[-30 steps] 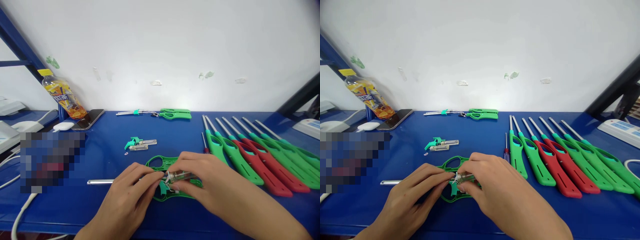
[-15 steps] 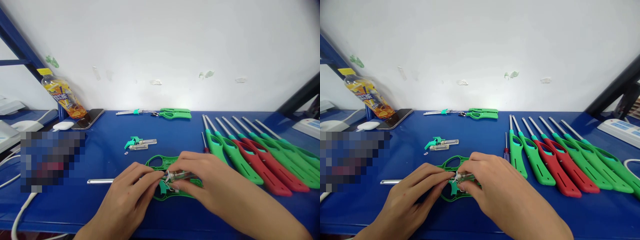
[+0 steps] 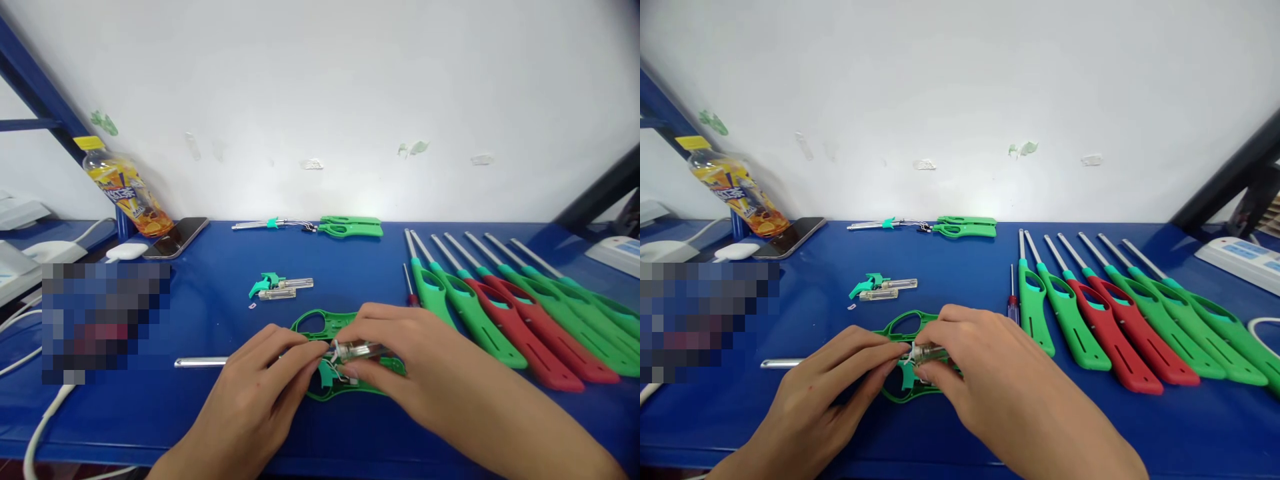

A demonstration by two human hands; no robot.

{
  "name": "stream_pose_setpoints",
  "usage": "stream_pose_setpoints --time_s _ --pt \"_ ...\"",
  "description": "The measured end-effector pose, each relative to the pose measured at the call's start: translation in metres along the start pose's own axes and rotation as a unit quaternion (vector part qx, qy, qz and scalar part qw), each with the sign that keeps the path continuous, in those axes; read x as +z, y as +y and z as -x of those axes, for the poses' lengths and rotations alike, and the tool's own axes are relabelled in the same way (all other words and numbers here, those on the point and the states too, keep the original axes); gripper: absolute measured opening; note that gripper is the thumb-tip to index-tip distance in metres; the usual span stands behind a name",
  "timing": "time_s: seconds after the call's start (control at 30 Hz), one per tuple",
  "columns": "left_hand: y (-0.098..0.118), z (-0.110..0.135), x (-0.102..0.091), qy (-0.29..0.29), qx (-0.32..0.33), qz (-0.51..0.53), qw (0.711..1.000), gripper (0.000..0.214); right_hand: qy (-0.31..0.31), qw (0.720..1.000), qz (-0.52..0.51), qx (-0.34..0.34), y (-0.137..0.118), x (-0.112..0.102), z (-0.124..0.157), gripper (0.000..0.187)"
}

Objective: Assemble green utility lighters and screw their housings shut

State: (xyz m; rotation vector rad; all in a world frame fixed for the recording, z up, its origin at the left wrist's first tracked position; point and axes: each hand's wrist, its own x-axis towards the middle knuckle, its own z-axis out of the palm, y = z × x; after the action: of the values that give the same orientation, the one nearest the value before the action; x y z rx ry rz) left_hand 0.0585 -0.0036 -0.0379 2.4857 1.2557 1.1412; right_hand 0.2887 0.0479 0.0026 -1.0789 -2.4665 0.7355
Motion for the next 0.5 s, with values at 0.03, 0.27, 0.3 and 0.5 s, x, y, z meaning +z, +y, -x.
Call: stream_pose_setpoints --time_s 0.03,0.27,0.3,0.5 --pt "-0.0003 -0.0005 0.0001 0.001 0.000 0.000 1.000 0.024 -0.001 1.000 0.001 0.003 -0.0001 -0.0001 0.0003 0.012" --pt "0.0006 -0.0038 -0.0003 0.011 0.007 -0.002 1.000 0.022 -0.012 1.000 0.002 0.010 -0.0044 0.0001 -0.0002 0.016" --pt "0.0010 -0.0039 -0.0004 0.012 0.007 -0.001 1.000 0.022 -0.016 1.000 0.002 0.013 -0.0054 0.0000 -0.0005 0.016" --pt "0.0015 -0.0032 -0.0005 0.011 0.010 0.008 1.000 0.021 -0.024 0.999 0.004 0.025 -0.0100 0.0006 -0.0023 0.014"
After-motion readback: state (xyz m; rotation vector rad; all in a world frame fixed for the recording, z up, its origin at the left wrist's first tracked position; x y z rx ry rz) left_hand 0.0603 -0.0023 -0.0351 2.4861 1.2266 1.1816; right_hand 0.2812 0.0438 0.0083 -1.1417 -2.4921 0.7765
